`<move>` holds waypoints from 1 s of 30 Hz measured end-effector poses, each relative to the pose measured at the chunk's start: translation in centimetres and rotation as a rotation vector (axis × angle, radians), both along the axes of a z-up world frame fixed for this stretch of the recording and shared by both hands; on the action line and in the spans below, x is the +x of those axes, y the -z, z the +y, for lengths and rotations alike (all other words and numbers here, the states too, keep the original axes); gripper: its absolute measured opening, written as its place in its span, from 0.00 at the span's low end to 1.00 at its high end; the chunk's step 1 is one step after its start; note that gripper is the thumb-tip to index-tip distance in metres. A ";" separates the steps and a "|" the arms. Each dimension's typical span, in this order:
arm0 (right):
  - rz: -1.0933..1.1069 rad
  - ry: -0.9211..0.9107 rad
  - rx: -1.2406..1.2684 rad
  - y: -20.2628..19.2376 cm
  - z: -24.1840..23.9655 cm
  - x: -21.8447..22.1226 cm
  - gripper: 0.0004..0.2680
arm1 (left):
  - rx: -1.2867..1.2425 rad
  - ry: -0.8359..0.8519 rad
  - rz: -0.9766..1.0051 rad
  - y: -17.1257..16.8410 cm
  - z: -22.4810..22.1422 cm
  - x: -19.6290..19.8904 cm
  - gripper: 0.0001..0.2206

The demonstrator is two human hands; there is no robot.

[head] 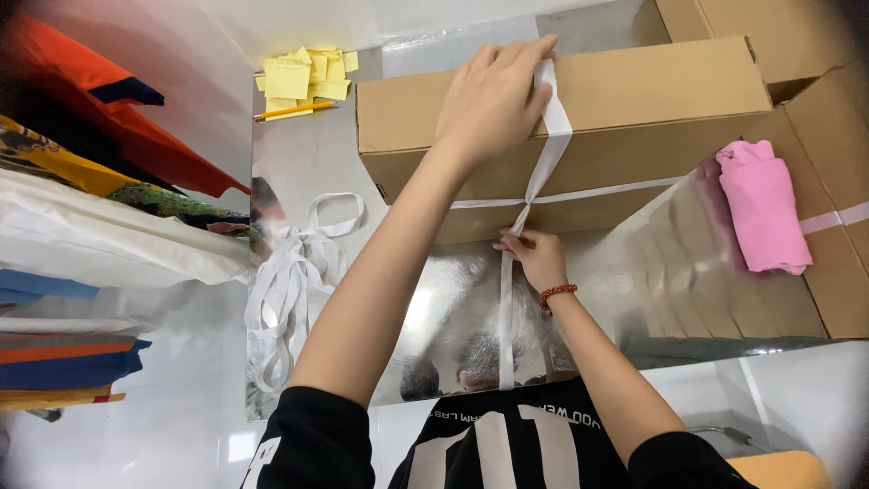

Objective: The person folds a green cloth and a pink cloth, places them into a clear plastic bag, and then puts the bag into a cardboard box. The person closes the box and ties it with a white ribbon.

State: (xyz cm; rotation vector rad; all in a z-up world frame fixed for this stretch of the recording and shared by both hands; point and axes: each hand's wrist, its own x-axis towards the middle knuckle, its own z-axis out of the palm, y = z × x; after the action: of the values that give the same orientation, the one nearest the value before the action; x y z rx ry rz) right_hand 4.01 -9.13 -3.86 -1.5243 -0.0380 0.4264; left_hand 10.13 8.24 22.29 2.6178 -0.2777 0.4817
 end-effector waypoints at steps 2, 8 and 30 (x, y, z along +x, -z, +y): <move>0.031 -0.010 -0.007 0.9 0.1 0.5 0.09 | 0.088 -0.004 -0.010 0.2 -0.3 0.1 0.21; 0.256 -0.026 0.046 2.5 0.3 2.1 0.13 | 0.212 -0.018 0.064 -1.1 -1.8 -1.9 0.53; 0.462 -0.350 -0.255 1.6 -4.6 3.0 0.21 | -0.097 0.233 0.485 -15.5 6.6 -8.0 0.34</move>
State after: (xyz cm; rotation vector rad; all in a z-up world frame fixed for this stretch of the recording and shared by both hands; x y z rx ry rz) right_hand 6.96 -13.69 -5.43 -1.6374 0.1172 1.0891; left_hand 2.17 14.88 37.80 2.4693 -0.3783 -0.2135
